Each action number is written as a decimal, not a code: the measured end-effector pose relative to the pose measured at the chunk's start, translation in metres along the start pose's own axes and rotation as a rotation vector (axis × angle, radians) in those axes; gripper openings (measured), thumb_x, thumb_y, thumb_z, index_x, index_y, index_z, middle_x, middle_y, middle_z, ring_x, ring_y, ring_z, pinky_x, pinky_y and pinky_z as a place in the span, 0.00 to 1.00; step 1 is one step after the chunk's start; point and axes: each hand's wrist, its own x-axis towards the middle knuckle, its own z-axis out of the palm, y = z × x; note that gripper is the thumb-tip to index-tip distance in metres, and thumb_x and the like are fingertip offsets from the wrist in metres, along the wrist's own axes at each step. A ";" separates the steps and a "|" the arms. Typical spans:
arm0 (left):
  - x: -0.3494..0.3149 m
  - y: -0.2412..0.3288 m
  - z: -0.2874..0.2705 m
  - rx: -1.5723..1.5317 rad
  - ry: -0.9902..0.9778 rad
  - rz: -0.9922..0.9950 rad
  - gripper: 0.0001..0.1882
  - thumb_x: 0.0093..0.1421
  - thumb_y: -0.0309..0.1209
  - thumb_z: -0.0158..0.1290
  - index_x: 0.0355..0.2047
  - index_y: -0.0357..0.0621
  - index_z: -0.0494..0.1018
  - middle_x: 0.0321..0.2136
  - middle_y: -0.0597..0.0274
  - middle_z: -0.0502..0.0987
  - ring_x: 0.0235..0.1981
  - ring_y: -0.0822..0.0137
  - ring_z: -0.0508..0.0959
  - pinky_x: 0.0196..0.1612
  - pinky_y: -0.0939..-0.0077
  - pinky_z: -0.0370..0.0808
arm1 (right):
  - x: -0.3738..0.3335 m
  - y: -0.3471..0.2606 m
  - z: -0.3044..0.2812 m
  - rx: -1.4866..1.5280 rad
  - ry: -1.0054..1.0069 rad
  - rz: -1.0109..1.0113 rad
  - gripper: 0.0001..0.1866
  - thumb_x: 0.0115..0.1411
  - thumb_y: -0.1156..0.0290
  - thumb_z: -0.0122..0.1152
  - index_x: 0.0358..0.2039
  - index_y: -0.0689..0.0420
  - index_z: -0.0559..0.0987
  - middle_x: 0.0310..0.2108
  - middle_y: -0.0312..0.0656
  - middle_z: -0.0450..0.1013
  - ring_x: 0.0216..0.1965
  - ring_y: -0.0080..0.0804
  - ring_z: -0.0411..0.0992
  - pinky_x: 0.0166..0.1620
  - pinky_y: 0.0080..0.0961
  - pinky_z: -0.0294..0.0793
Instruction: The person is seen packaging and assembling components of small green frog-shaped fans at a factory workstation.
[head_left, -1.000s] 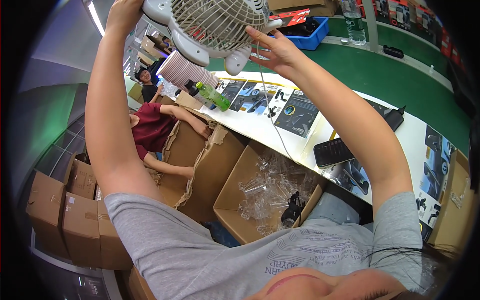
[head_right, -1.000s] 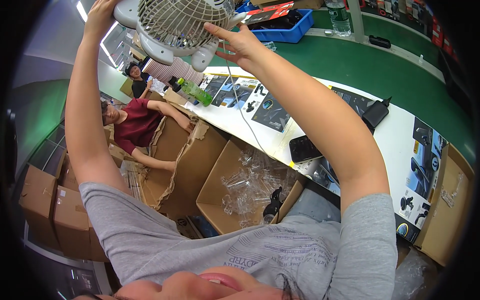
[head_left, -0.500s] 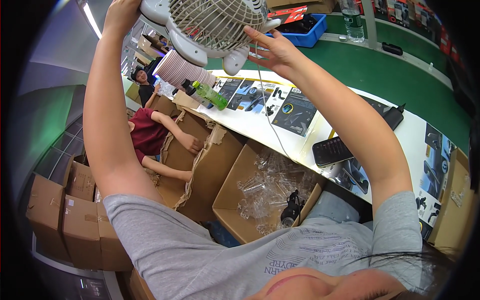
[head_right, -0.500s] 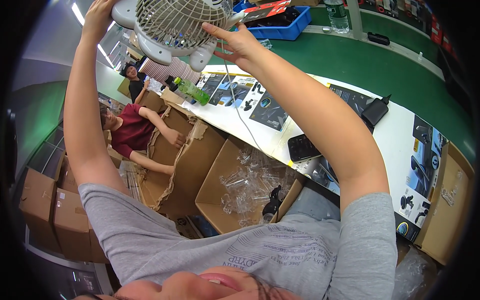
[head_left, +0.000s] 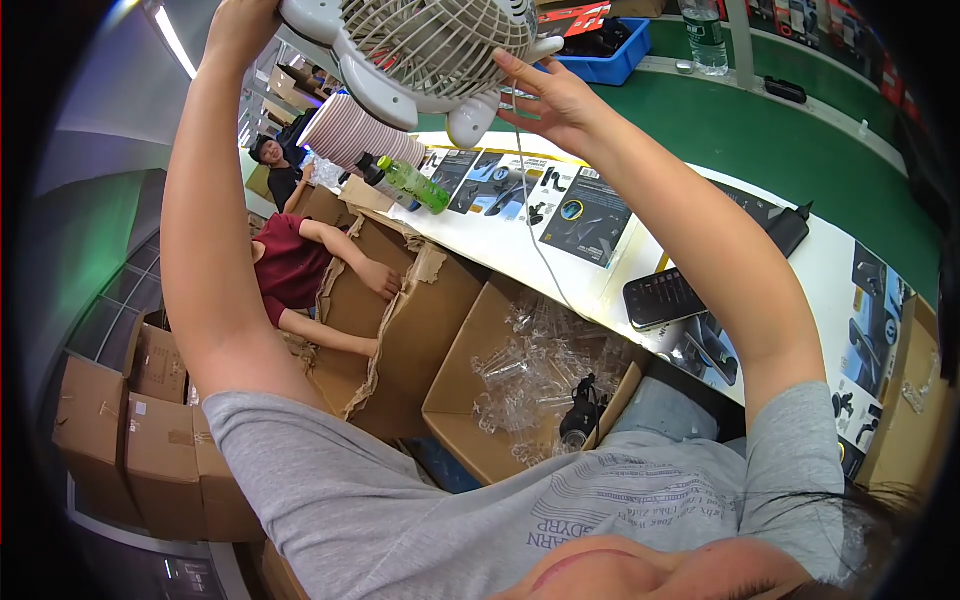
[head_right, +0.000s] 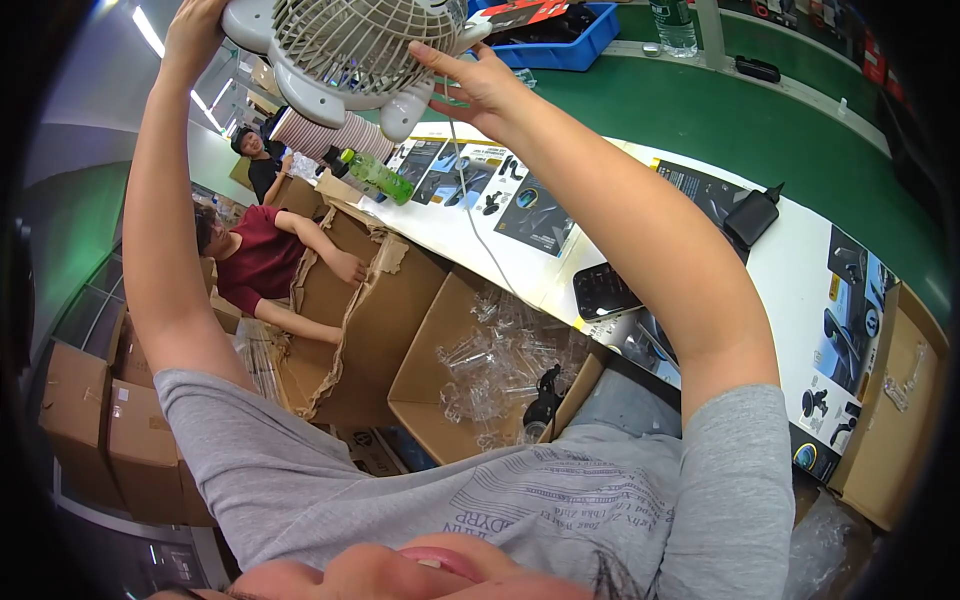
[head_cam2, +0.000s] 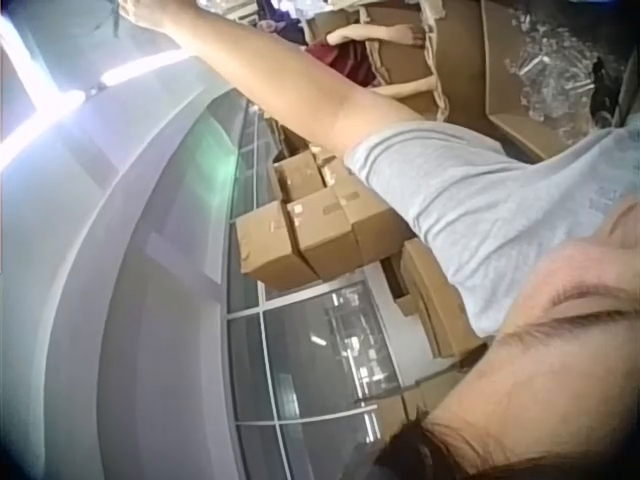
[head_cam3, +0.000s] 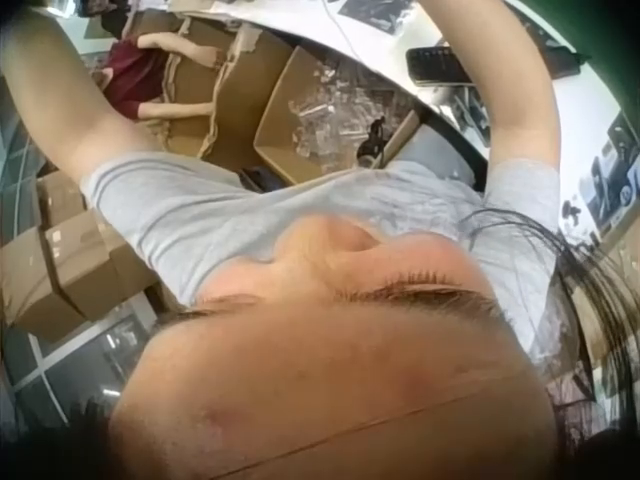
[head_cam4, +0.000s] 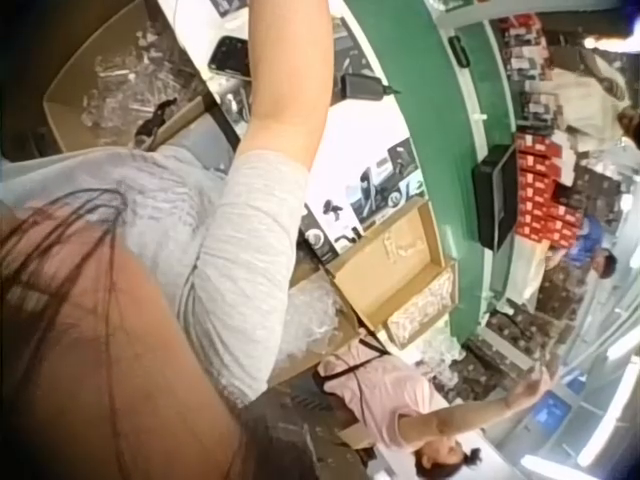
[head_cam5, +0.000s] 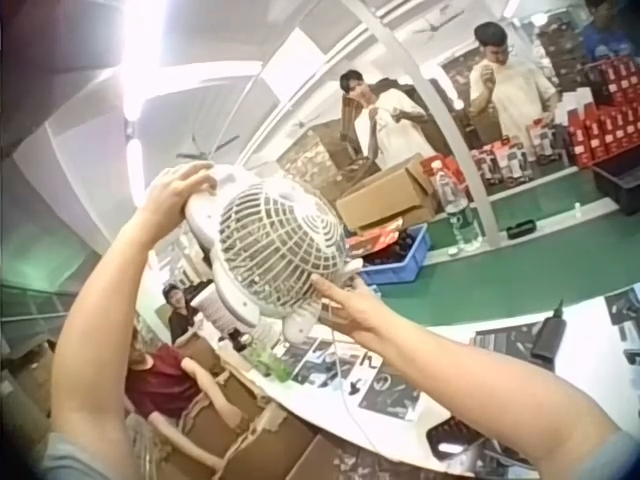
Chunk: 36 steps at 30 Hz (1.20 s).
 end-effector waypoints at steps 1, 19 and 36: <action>0.001 0.001 0.001 0.000 0.000 0.003 0.06 0.54 0.29 0.50 0.33 0.50 0.71 0.47 0.56 0.72 0.46 0.51 0.72 0.48 0.62 0.67 | 0.000 0.000 -0.001 0.005 0.011 0.007 0.35 0.45 0.60 0.71 0.51 0.49 0.61 0.49 0.39 0.64 0.53 0.37 0.62 0.55 0.38 0.64; -0.014 0.002 -0.003 0.035 -0.107 -0.041 0.07 0.54 0.27 0.50 0.34 0.49 0.71 0.48 0.56 0.71 0.48 0.52 0.69 0.50 0.61 0.65 | 0.003 0.016 0.008 0.026 -0.004 0.052 0.37 0.44 0.61 0.73 0.50 0.51 0.61 0.48 0.40 0.64 0.52 0.39 0.62 0.55 0.38 0.66; -0.056 0.006 0.096 -0.853 -0.834 -0.092 0.35 0.41 0.25 0.63 0.52 0.43 0.66 0.44 0.60 0.73 0.48 0.66 0.70 0.53 0.71 0.66 | -0.055 -0.035 -0.130 -0.335 0.257 0.237 0.26 0.58 0.54 0.55 0.52 0.53 0.63 0.49 0.49 0.68 0.50 0.40 0.66 0.52 0.35 0.67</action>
